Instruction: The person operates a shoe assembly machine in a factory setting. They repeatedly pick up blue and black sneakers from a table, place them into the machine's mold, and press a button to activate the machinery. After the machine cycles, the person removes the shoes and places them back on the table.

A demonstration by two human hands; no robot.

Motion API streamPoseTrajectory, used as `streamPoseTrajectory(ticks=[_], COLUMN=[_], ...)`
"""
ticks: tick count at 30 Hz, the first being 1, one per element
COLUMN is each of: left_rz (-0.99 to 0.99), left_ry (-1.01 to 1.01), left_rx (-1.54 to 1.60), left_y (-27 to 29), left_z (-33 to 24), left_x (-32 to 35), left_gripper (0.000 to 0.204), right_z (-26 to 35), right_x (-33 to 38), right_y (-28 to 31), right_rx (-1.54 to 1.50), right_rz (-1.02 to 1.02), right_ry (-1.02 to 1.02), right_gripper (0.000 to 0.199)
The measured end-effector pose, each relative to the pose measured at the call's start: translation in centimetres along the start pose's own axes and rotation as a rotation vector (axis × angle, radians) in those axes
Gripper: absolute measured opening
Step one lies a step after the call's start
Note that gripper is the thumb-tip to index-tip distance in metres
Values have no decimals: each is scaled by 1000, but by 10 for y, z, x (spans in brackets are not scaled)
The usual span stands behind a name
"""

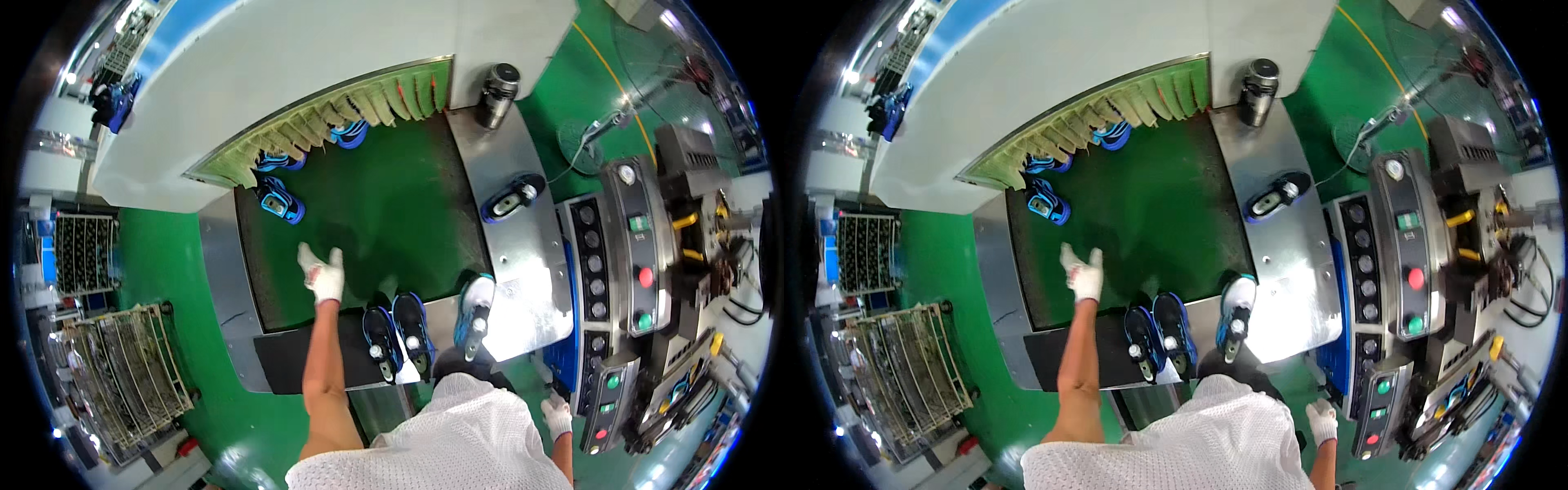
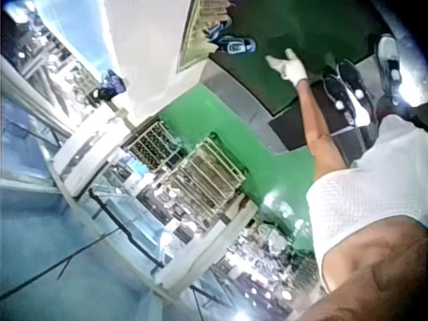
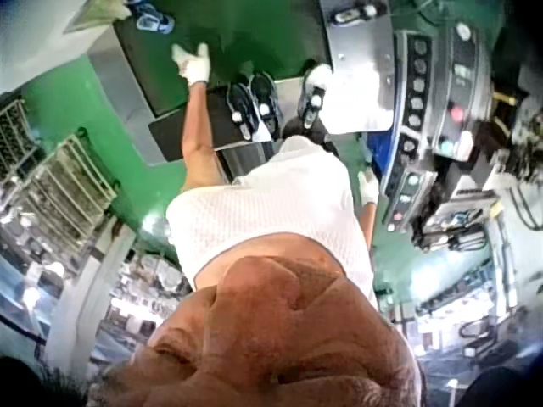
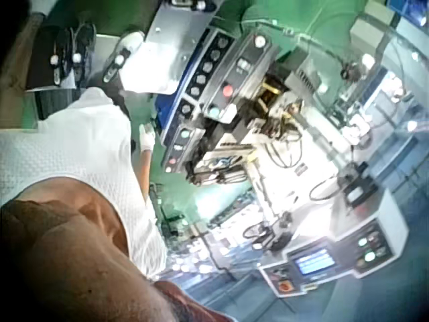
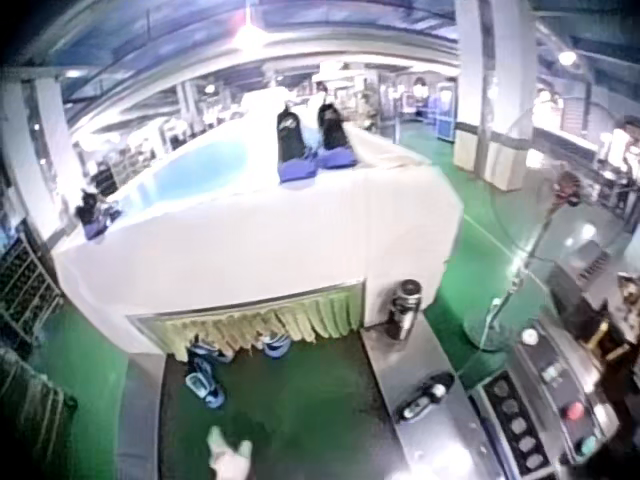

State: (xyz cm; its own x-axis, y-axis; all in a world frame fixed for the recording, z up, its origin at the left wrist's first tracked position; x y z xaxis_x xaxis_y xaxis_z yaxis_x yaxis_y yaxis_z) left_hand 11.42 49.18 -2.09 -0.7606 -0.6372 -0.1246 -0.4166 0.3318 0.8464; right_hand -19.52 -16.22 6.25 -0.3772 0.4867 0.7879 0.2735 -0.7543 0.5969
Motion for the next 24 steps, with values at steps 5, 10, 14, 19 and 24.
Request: streamPoseTrajectory(ticks=[5,10,14,19,24], left_rz=[-51,61,2,65,203], left_ry=[-37,-66,-132,-411,-472], left_rx=[-99,10,-35,-162,-48], left_y=[33,-1,-6,6,5], left_z=[13,81,65,22,-62], left_x=[-156,-240,-228,-143,-35], left_gripper=[88,69,48,28,21], right_z=[2,38,44,120,228], right_x=[4,-5,-23,-30,4], right_y=[21,37,27,7,-22], right_rx=[195,-8,11,337,120], right_rz=[48,-33,-87,-39,101], right_ry=[-79,-186,39,439,519], right_gripper=[61,57,55,54,58])
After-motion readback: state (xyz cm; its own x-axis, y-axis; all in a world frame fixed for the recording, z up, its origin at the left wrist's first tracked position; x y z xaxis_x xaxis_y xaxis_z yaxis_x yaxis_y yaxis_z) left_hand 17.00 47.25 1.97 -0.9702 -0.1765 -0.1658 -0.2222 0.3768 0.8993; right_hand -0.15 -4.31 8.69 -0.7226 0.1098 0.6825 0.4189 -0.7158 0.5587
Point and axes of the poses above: each hand's wrist, its own x-axis away from the middle knuckle, its own y-axis out of the back of the hand, z = x × y, the point moved 2 cm from there along -x, towards the middle knuckle, and after that the axes turned 1 degree about y, right-handed, at the moved point
